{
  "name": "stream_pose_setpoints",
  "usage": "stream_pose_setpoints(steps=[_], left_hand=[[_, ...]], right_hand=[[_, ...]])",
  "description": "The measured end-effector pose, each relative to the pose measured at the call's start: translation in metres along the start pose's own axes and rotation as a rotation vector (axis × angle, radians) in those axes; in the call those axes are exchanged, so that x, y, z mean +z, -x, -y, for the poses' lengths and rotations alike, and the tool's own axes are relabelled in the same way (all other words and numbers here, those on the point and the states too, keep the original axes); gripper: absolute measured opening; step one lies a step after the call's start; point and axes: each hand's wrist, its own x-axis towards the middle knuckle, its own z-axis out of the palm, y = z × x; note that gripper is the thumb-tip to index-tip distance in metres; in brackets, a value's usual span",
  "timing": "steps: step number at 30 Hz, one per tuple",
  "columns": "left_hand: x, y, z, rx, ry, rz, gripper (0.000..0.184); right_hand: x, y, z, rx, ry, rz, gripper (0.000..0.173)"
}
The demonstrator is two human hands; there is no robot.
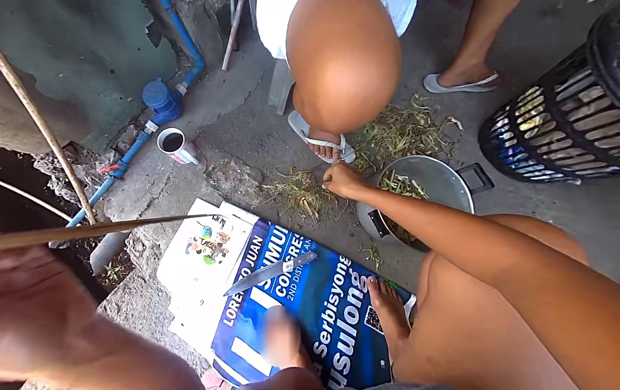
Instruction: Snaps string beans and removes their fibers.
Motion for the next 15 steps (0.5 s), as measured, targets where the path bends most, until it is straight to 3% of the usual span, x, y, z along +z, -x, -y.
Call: stream_pose_setpoints(steps=[3,6,10,13,15], left_hand=[[0.022,-0.019,0.025,0.248,0.036,0.125,0.016],[0.059,-0.006,0.026,0.297,-0.032,0.228,0.012],[0.088,0.011,0.033,0.240,0.010,0.332,0.011],[0.100,0.021,0.032,0.223,-0.013,0.369,0.013],[0.106,0.026,0.031,0.235,-0.044,0.387,0.013]], right_hand=[[-0.010,0.015,0.031,-0.186,0.014,-0.115,0.011],[-0.035,0.042,0.069,-0.322,-0.067,-0.053,0.043],[-0.068,0.098,0.110,-0.674,-0.393,-0.286,0.021],[-0.088,0.136,0.131,-0.921,-0.573,-0.449,0.018],[-0.096,0.156,0.138,-0.993,-0.665,-0.480,0.016]])
